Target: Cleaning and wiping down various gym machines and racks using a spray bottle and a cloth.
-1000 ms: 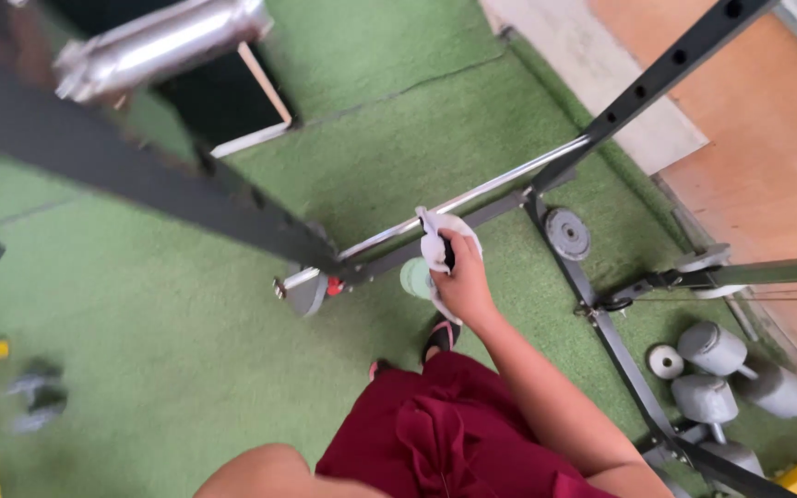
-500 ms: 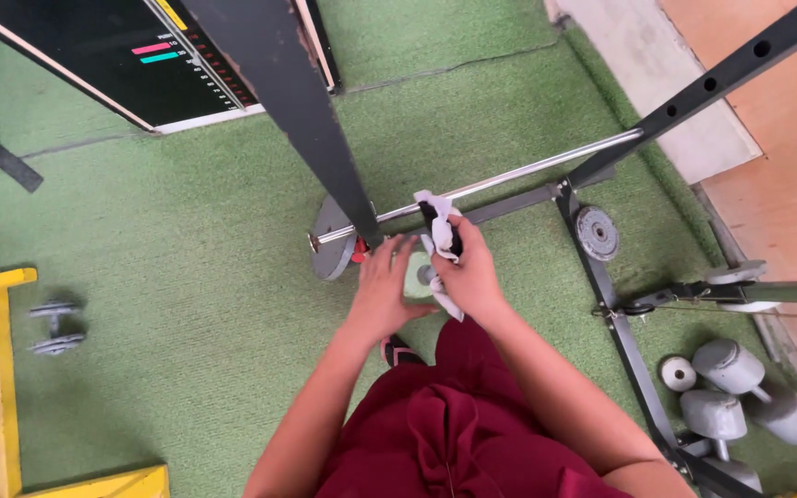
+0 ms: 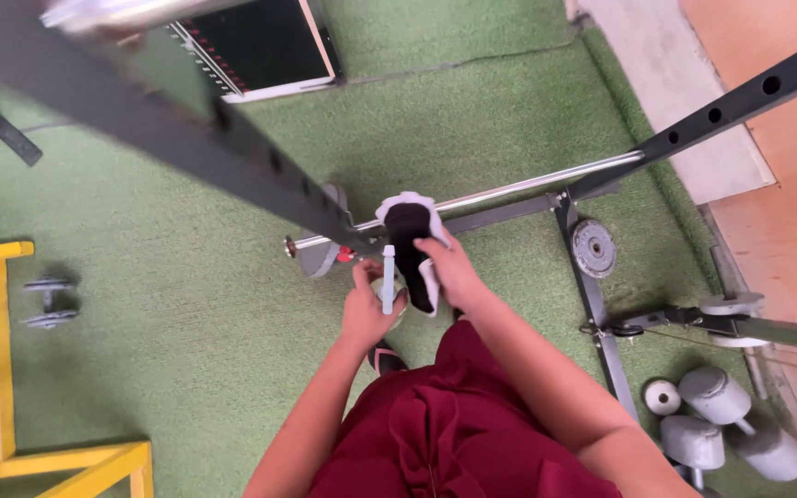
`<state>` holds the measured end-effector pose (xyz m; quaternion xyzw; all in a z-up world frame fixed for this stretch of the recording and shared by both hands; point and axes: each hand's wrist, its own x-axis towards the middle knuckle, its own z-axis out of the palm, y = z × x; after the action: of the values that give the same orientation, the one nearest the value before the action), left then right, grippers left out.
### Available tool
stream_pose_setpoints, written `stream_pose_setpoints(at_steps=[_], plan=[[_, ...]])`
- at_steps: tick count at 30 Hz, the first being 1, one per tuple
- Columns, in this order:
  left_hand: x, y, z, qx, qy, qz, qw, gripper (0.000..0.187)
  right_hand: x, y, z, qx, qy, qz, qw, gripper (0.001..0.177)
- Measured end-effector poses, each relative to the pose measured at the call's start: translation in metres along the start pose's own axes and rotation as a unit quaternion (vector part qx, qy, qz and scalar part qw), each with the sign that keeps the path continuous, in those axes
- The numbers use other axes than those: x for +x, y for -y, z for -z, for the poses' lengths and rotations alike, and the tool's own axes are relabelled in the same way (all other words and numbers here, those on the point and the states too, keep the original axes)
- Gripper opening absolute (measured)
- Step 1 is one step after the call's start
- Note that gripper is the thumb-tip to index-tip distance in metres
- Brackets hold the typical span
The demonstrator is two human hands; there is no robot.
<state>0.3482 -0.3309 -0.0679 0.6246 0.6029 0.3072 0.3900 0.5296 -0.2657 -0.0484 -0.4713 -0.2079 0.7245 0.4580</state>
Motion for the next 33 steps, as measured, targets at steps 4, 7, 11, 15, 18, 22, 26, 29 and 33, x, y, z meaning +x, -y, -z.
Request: stream_pose_setpoints(at_steps=[4,7,11,15,18,22,26,29,33], plan=[[0.012,-0.024,-0.019,0.011,0.003,0.046,0.999,0.081,0.065,-0.032,0.126,-0.021,-0.111,-0.074,0.991,0.042],[0.019,-0.021,-0.042,0.026,0.027,0.086,0.996,0.081,0.118,-0.075,0.255,-0.156,-0.18,-0.073,0.968,0.038],[0.029,-0.008,-0.067,0.083,0.026,0.091,0.992,0.076,0.16,-0.059,0.362,-0.443,-0.258,0.045,0.858,0.031],[0.039,-0.018,-0.076,0.103,0.01,0.129,0.986,0.075,0.183,0.017,0.375,-0.548,-0.232,0.257,0.762,0.044],[0.041,-0.023,-0.079,0.097,0.001,0.144,0.985,0.071,0.209,0.026,0.383,-0.529,-0.237,0.201,0.79,0.039],[0.036,-0.031,-0.071,0.089,-0.023,0.15,0.984,0.069,0.245,-0.044,0.362,-0.751,-0.192,0.144,0.615,0.06],[0.025,-0.03,-0.066,0.083,-0.047,0.169,0.981,0.063,0.253,-0.166,0.256,-0.762,-0.049,0.177,0.621,0.061],[0.021,-0.044,-0.058,0.086,-0.044,0.204,0.974,0.059,0.217,-0.119,0.083,-0.787,0.159,0.034,0.595,0.088],[0.024,-0.047,-0.058,0.068,-0.029,0.245,0.967,0.059,0.227,-0.149,0.028,-0.755,0.255,0.001,0.604,0.092]])
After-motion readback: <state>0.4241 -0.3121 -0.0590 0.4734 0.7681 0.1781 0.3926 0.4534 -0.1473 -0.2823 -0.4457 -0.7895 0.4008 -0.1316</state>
